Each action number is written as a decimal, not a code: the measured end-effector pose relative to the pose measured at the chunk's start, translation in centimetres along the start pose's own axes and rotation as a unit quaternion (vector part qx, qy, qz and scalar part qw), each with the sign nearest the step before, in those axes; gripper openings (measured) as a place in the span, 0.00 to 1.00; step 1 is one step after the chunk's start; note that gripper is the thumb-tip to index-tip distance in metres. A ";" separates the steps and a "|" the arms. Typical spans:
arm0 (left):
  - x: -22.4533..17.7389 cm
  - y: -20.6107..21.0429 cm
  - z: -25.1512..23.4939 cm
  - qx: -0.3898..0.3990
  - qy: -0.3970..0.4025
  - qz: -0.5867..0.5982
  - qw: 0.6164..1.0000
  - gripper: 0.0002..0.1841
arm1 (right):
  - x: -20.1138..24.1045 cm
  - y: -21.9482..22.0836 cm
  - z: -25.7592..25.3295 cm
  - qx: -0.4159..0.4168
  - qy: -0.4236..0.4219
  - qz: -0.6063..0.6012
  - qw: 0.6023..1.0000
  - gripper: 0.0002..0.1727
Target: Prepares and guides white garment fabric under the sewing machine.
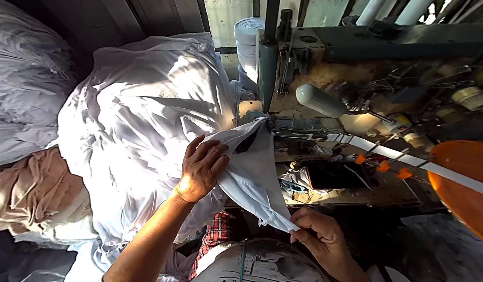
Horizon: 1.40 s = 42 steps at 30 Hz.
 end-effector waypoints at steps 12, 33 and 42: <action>2.9 2.8 -1.8 0.046 -0.055 -0.023 0.997 0.09 | -4.0 -0.2 -2.9 -0.028 -0.022 0.139 0.990 0.09; 9.4 4.9 -5.6 0.003 -0.096 0.065 0.993 0.10 | -10.6 -0.5 -10.5 -0.079 -0.013 0.098 0.992 0.07; 8.7 4.0 -3.7 0.002 -0.071 0.009 0.997 0.10 | -9.2 0.2 -10.3 -0.004 -0.104 0.391 0.914 0.09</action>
Point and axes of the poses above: each hand's wrist, its own z-axis away from the middle knuckle, its own y-axis out of the palm, x = y × z, the point moved 4 cm from there along -z, towards the middle knuckle, and after that the axes turned 11 degrees about -y, right-handed, at the moved point
